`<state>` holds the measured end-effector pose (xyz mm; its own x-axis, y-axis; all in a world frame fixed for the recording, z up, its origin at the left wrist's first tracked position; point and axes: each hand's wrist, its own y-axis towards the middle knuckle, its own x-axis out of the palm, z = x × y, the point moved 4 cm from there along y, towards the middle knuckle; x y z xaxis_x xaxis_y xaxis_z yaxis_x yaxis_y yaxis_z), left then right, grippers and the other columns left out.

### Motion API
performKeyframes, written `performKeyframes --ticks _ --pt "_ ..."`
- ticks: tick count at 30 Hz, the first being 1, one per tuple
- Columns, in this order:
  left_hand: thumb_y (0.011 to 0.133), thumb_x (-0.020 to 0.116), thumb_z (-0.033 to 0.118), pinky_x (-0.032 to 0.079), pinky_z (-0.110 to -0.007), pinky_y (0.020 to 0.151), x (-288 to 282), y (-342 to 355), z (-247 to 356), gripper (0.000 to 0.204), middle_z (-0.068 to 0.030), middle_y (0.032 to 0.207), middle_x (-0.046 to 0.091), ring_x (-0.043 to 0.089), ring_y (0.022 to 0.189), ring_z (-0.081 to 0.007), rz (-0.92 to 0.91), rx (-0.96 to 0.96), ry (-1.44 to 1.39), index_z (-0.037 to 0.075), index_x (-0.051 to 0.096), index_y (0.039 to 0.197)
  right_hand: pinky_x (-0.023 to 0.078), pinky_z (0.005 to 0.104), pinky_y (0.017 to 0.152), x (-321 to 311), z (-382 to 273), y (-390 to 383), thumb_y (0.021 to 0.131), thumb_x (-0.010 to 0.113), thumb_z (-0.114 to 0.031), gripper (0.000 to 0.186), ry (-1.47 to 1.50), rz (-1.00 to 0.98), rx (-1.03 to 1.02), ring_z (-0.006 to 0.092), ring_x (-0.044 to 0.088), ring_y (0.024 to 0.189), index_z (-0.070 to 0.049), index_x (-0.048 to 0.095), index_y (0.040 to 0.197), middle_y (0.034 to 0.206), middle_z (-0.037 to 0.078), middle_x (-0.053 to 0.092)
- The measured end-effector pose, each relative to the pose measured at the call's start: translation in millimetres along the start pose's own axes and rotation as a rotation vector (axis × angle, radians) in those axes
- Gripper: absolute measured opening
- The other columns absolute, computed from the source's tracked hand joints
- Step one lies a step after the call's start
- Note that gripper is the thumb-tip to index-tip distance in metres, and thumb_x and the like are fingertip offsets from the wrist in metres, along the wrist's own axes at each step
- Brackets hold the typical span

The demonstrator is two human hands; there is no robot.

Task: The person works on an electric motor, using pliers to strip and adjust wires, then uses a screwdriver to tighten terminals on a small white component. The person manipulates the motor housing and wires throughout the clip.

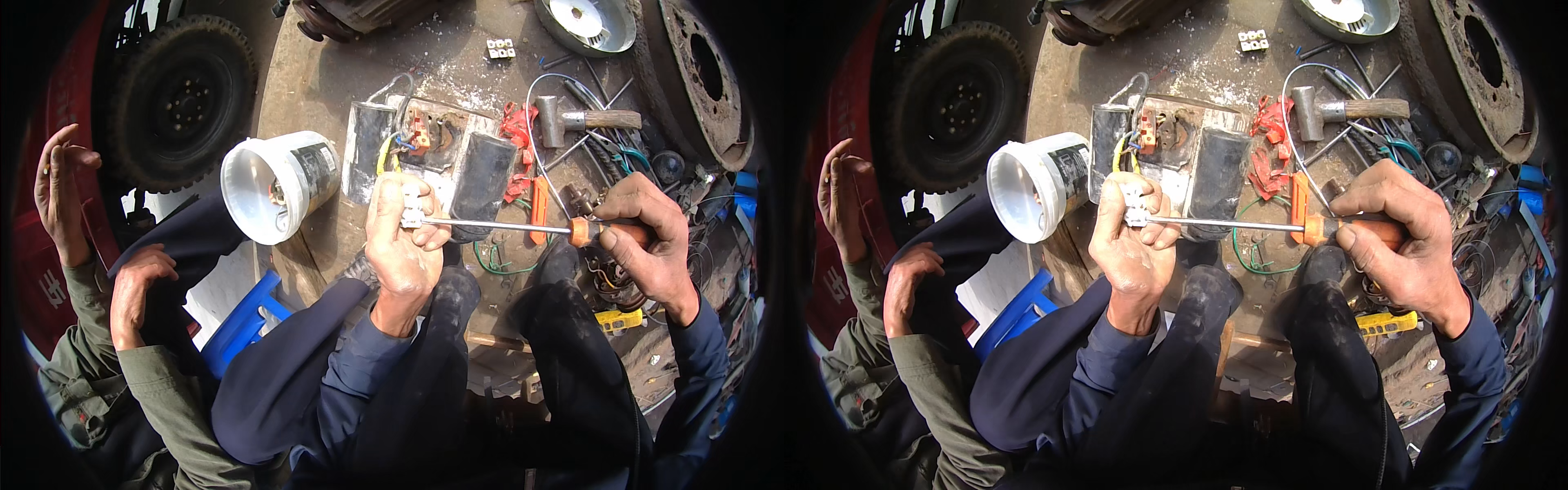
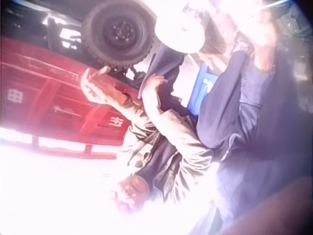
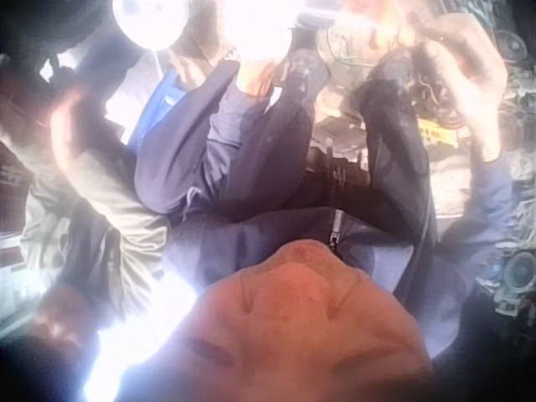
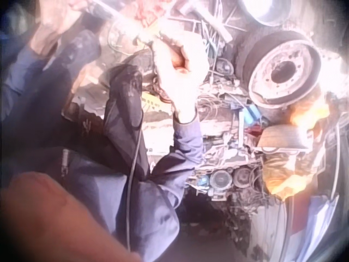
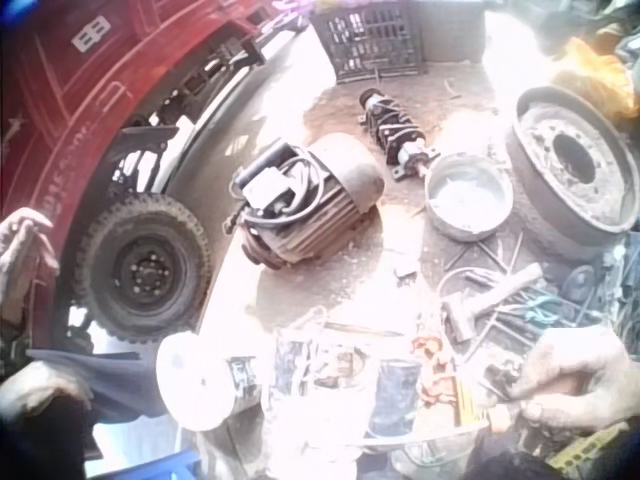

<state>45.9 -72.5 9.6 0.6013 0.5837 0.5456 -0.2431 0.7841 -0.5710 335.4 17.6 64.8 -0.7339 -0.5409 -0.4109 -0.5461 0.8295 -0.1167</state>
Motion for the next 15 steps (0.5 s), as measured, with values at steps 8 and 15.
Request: performKeyframes --ticks 8,15 --pt "0.117 0.047 0.039 0.036 -0.023 0.053 -4 1 -4 0.033 -0.0019 0.085 0.055 0.041 0.06 -0.0058 0.053 -0.016 -0.085 0.009 0.057 0.11 0.049 0.0213 0.059 15 20 -17 0.11 0.061 -0.039 0.038 0.629 0.236 0.581 0.0073 0.062 0.067 -0.003 0.059 0.121 0.081 0.003 0.066" --pt "0.117 0.046 0.039 0.035 -0.023 0.052 -2 1 -3 0.033 -0.0007 0.082 0.054 0.042 0.058 -0.0055 0.108 -0.005 -0.063 0.01 0.057 0.109 0.037 0.0161 0.054 2 27 -20 0.104 0.069 -0.052 0.05 0.444 0.302 0.349 0.001 0.049 0.061 -0.005 0.059 0.117 0.078 -0.004 0.06"
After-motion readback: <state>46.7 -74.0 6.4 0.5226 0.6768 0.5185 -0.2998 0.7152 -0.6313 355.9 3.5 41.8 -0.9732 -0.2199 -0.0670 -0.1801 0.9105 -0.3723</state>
